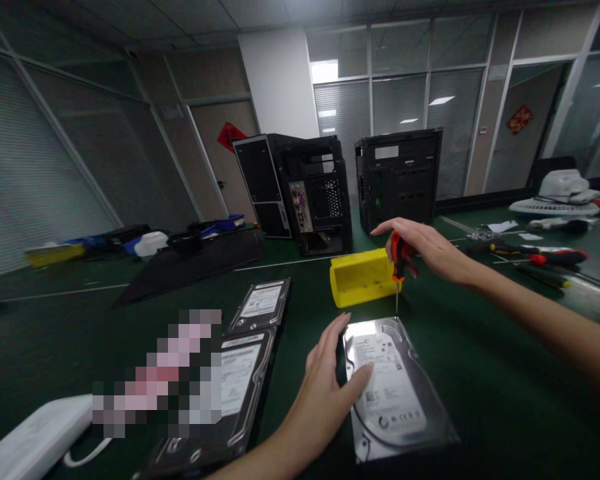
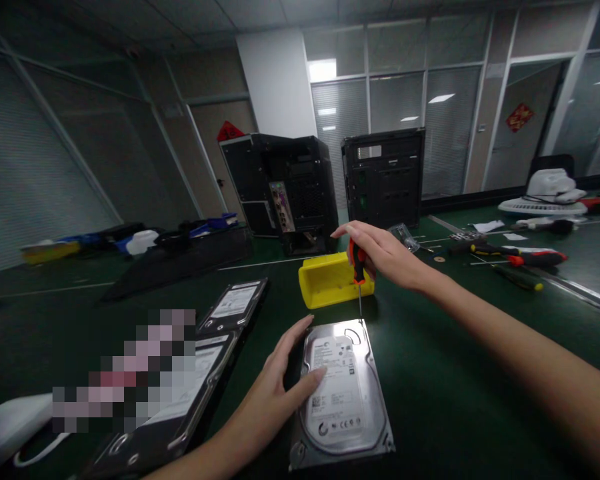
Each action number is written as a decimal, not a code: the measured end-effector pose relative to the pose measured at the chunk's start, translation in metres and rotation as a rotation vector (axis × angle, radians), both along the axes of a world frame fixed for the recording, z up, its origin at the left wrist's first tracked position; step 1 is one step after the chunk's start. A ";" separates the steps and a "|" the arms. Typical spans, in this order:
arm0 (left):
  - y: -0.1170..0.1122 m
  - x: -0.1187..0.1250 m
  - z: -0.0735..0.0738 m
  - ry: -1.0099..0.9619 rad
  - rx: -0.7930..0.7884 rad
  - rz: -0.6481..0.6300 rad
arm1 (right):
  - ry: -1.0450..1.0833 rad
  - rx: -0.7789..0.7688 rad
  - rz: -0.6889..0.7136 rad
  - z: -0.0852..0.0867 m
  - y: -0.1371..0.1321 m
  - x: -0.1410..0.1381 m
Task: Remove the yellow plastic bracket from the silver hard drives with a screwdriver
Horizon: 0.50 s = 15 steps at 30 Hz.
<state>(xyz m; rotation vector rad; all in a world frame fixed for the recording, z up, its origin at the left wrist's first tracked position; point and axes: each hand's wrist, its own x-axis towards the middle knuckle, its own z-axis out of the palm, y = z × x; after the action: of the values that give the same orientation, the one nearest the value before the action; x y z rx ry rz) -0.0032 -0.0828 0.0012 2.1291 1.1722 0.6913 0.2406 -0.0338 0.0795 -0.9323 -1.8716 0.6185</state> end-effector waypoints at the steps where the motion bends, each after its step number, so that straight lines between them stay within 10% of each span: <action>1: -0.001 0.000 0.001 0.003 0.005 -0.016 | 0.003 -0.006 0.013 0.000 0.000 0.001; 7: -0.015 -0.005 0.013 0.092 -0.033 -0.336 | -0.021 -0.027 0.007 0.001 0.002 0.004; 15: -0.018 -0.003 0.020 0.185 -0.044 -0.430 | 0.006 -0.052 0.045 0.003 -0.002 -0.002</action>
<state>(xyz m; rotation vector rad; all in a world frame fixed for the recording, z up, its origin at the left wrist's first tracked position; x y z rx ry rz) -0.0059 -0.1012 0.0214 2.3382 0.7661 0.2780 0.2382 -0.0355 0.0825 -0.9235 -1.8830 0.6995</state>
